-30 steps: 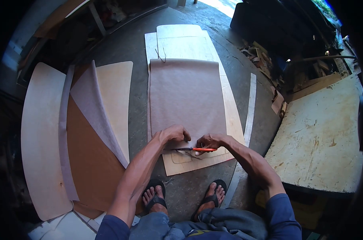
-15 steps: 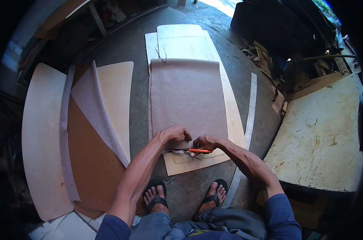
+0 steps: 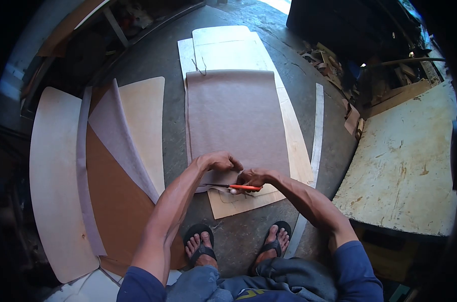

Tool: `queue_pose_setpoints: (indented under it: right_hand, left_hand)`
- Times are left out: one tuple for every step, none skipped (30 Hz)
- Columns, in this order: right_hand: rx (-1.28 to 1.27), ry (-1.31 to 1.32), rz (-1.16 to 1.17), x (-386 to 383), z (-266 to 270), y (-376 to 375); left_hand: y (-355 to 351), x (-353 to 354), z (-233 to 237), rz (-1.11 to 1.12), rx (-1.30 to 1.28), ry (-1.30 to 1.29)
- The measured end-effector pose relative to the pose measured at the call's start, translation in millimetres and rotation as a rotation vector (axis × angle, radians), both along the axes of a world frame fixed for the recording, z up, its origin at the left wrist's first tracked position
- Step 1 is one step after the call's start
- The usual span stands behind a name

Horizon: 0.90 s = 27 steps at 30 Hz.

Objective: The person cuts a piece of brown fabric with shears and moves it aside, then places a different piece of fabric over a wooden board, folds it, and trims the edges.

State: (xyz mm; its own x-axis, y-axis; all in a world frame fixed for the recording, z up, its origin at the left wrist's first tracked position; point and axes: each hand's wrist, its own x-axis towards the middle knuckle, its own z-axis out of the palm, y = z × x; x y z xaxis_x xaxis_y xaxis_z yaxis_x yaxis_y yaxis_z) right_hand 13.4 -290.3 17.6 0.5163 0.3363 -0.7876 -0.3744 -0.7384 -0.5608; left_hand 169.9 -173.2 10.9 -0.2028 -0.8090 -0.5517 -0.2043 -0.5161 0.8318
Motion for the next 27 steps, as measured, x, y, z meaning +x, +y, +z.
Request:
queue_pose_setpoints:
  right_hand:
    - [-0.016,0.037,0.028,3.3,-2.2,2.3]
    - [-0.015,0.037,0.023,2.2,-8.8,4.6]
    - [0.018,-0.052,-0.037,1.0,-15.1,7.4]
    - [0.051,-0.141,-0.096,0.2,-21.2,8.8]
    - [0.05,-0.124,-0.092,2.6,-8.6,8.7]
    - [0.053,-0.123,-0.093,1.8,-9.0,9.3]
    - [0.051,-0.118,-0.105,0.1,-13.3,7.3]
    - [0.048,-0.113,-0.116,0.2,-17.9,6.2]
    - [0.049,-0.113,-0.114,2.4,-19.7,7.8]
    - [0.048,-0.111,-0.1,5.1,-21.5,8.8]
    - [0.048,-0.106,-0.09,5.3,-23.2,10.0]
    - [0.048,-0.104,-0.093,4.3,-24.6,10.3]
    - [0.047,-0.095,-0.093,3.7,-25.9,10.3]
    - [0.047,-0.087,-0.093,4.3,-26.3,10.8]
    - [0.049,-0.08,-0.092,5.5,-25.7,12.3]
    - [0.051,-0.073,-0.09,7.0,-25.2,14.8]
    - [0.053,-0.065,-0.086,8.6,-24.4,17.0]
    - [0.053,-0.058,-0.08,11.2,-19.9,19.0]
    - [0.052,-0.051,-0.073,14.1,-15.4,20.5]
    - [0.053,-0.044,-0.067,16.3,-10.7,22.4]
    - [0.052,-0.039,-0.061,19.3,-5.6,23.5]
    - [0.049,-0.038,-0.056,23.6,-0.1,23.5]
    - [0.049,-0.035,-0.051,27.3,7.6,25.1]
    - [0.05,-0.031,-0.047,29.5,13.8,26.9]
    - [0.049,-0.034,-0.048,31.1,14.8,27.3]
    - [0.043,-0.044,-0.03,25.7,16.8,31.3]
    - [0.037,-0.055,-0.013,23.5,17.7,38.6]
  left_hand:
    - [-0.3,0.1,2.6,-0.002,0.001,0.002]
    - [-1.3,0.7,4.6,0.009,0.037,0.011]
    - [-3.3,1.7,7.0,0.02,0.071,0.018]
    - [-4.4,2.1,9.0,0.016,0.071,0.017]
    - [-4.0,1.9,12.3,0.043,0.1,0.041]
    - [-2.5,2.0,15.3,0.071,0.131,0.064]
    - [-1.7,3.3,12.3,0.073,0.134,0.063]
    - [-1.9,4.5,9.2,0.063,0.123,0.073]
    - [-2.1,5.4,7.9,0.052,0.111,0.082]
    - [-2.6,7.1,6.7,0.054,0.11,0.081]
    - [-2.6,7.1,5.0,0.06,0.117,0.095]
    - [-3.7,6.3,3.3,0.063,0.123,0.108]
    - [-5.4,6.0,1.8,0.059,0.123,0.11]
    - [-6.6,6.5,3.4,0.051,0.144,0.101]
    - [-6.7,7.1,8.0,0.045,0.167,0.09]
    - [-6.2,7.4,12.4,0.042,0.169,0.09]
    - [-6.0,7.1,16.8,0.04,0.164,0.057]
    - [-6.3,6.8,19.2,0.04,0.158,0.024]
    - [-6.5,7.1,16.7,0.042,0.157,0.024]
    - [-6.1,6.5,12.6,0.04,0.155,0.034]
    - [-6.4,6.7,11.8,0.037,0.151,0.042]
    - [-7.9,8.0,11.6,0.038,0.148,0.037]
    - [-8.6,7.8,12.2,0.033,0.164,0.051]
    - [-8.4,7.3,10.5,0.027,0.181,0.066]
    - [-8.2,6.9,7.1,0.027,0.18,0.063]
    - [-8.4,6.5,2.9,0.038,0.165,0.062]
    - [-8.7,6.4,0.8,0.049,0.149,0.061]
